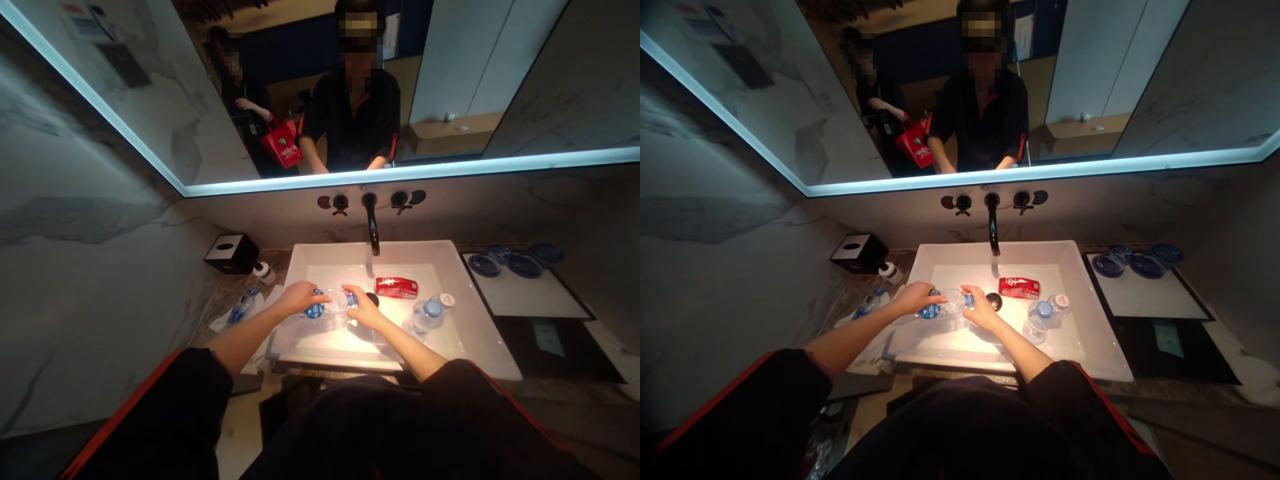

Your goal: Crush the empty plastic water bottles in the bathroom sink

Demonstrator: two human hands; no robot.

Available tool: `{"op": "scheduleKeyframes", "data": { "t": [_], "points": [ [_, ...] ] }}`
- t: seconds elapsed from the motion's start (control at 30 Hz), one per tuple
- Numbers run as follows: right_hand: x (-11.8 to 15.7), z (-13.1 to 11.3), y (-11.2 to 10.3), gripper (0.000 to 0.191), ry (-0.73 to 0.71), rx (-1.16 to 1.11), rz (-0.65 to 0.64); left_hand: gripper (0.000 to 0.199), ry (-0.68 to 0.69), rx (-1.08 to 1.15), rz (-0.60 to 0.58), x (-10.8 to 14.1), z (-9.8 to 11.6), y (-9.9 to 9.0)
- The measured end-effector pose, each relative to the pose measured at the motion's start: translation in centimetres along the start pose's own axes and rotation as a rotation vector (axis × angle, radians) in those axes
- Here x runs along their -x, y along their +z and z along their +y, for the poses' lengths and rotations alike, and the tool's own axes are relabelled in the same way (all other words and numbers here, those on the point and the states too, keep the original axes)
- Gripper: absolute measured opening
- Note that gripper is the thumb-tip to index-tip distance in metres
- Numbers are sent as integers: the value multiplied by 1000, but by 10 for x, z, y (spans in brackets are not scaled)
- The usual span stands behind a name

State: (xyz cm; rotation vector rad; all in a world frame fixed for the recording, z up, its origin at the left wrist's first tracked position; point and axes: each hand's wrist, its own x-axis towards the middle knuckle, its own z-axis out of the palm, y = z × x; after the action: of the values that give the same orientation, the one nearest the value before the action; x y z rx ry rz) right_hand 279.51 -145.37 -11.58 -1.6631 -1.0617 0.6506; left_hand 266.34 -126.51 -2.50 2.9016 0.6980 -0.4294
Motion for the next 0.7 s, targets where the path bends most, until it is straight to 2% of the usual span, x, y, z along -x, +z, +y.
{"op": "scheduleKeyframes", "data": {
  "t": [0.17, 0.3, 0.37, 0.43, 0.47, 0.57, 0.63, 0.7],
  "points": [
    [0, -15, 6, 64, 2, -225, -27, 70, -99, 183, 12, 17, -1, 29],
    [-5, -20, 2, 61, 83, -435, -72, 65, -139, 386, 2, 26, -3, 52],
    [-3, -28, -3, 53, 130, -453, -78, 61, -154, 516, 3, 30, -3, 60],
    [1, -42, -9, 38, 185, -233, -110, 57, -166, 575, 9, 35, 1, 65],
    [3, -50, -12, 37, 218, -64, -138, 57, -166, 560, 23, 36, 3, 66],
    [3, -75, -26, 53, 312, 335, -204, 57, -136, 420, 92, 35, 8, 65],
    [2, -93, -50, 53, 291, 492, -175, 57, -153, 357, 110, 26, 8, 64],
    [9, -109, -84, 46, 202, 763, -174, 60, -227, 343, 70, 14, 4, 66]
  ]
}}
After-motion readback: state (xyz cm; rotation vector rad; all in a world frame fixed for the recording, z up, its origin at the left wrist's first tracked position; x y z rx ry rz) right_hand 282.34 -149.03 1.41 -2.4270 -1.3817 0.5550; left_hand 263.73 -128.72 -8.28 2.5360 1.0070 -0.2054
